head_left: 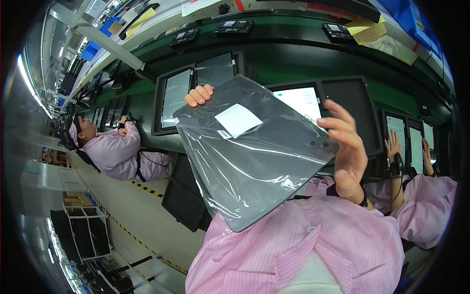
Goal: Inspecting and handling tablets on an electronics assembly line.
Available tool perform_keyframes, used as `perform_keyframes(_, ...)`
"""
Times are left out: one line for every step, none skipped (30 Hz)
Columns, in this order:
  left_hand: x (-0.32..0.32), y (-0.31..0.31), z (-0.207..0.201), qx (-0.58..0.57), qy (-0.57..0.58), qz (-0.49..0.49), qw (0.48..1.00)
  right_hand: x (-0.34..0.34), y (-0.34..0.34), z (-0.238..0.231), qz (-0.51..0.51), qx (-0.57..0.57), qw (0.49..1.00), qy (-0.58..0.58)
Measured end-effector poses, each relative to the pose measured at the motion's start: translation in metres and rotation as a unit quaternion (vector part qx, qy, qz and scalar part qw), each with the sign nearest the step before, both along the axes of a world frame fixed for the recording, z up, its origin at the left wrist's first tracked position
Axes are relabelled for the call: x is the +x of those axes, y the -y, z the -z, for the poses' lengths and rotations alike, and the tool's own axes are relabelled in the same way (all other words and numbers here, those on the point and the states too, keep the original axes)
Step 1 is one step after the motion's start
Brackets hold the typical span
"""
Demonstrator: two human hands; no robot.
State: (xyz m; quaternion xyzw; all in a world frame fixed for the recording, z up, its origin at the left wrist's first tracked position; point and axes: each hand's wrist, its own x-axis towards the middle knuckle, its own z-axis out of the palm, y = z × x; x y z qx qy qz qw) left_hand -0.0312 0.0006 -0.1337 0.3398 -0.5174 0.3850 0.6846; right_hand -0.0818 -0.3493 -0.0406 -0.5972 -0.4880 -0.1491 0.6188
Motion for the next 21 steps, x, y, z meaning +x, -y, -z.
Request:
perform_keyframes(0.0,0.001,0.001,0.002,-0.003,0.004,1.0,-0.003,-0.005,0.006,-0.039,0.012,0.998,-0.058)
perform_keyframes(0.0,0.003,0.002,0.0,-0.007,0.004,1.0,-0.004,-0.009,0.01,-0.065,0.034,0.995,-0.066)
perform_keyframes(0.0,0.005,0.003,-0.002,-0.01,0.006,1.0,-0.006,-0.012,0.013,-0.079,0.034,0.992,-0.092)
perform_keyframes(-0.001,0.006,0.003,-0.005,-0.012,0.006,1.0,-0.007,-0.014,0.014,-0.087,0.05,0.992,-0.078)
perform_keyframes(-0.001,0.008,0.004,-0.004,-0.014,0.011,1.0,-0.008,-0.016,0.014,-0.121,0.063,0.985,-0.109)
perform_keyframes(-0.001,0.009,0.005,-0.007,-0.013,0.011,1.0,-0.009,-0.016,0.013,-0.151,0.072,0.975,-0.143)
perform_keyframes(-0.001,0.01,0.005,-0.01,-0.016,0.009,1.0,-0.009,-0.016,0.012,-0.153,0.075,0.976,-0.139)
perform_keyframes(-0.001,0.011,0.006,-0.012,-0.017,0.01,1.0,-0.009,-0.016,0.01,-0.169,0.073,0.976,-0.115)
perform_keyframes(-0.001,0.011,0.007,-0.012,-0.019,0.01,1.0,-0.01,-0.016,0.009,-0.186,0.063,0.976,-0.096)
perform_keyframes(-0.002,0.013,0.008,-0.014,-0.018,0.012,1.0,-0.01,-0.016,0.009,-0.193,0.062,0.976,-0.079)
perform_keyframes(-0.002,0.014,0.009,-0.015,-0.02,0.009,1.0,-0.011,-0.017,0.008,-0.196,0.074,0.975,-0.075)
perform_keyframes(-0.003,0.014,0.01,-0.017,-0.027,0.011,0.999,-0.012,-0.018,0.009,-0.194,0.074,0.976,-0.066)
perform_keyframes(-0.003,0.015,0.01,-0.017,-0.029,0.011,0.999,-0.013,-0.019,0.01,-0.193,0.073,0.977,-0.057)
perform_keyframes(-0.003,0.016,0.011,-0.02,-0.031,0.013,0.999,-0.014,-0.02,0.011,-0.188,0.09,0.974,-0.088)
perform_keyframes(-0.003,0.017,0.012,-0.019,-0.033,0.013,0.999,-0.014,-0.02,0.011,-0.187,0.09,0.974,-0.088)
perform_keyframes(-0.003,0.019,0.012,-0.019,-0.034,0.014,0.999,-0.015,-0.02,0.012,-0.188,0.097,0.971,-0.11)
perform_keyframes(-0.004,0.02,0.013,-0.021,-0.037,0.015,0.999,-0.015,-0.02,0.012,-0.188,0.104,0.968,-0.129)
perform_keyframes(-0.004,0.021,0.013,-0.023,-0.038,0.016,0.999,-0.016,-0.019,0.012,-0.18,0.094,0.973,-0.112)
perform_keyframes(-0.004,0.023,0.014,-0.023,-0.038,0.015,0.999,-0.015,-0.019,0.012,-0.181,0.095,0.973,-0.111)
perform_keyframes(-0.004,0.023,0.015,-0.027,-0.041,0.014,0.999,-0.015,-0.018,0.011,-0.174,0.087,0.975,-0.107)
perform_keyframes(-0.005,0.025,0.016,-0.029,-0.044,0.016,0.998,-0.015,-0.018,0.011,-0.165,0.062,0.979,-0.101)
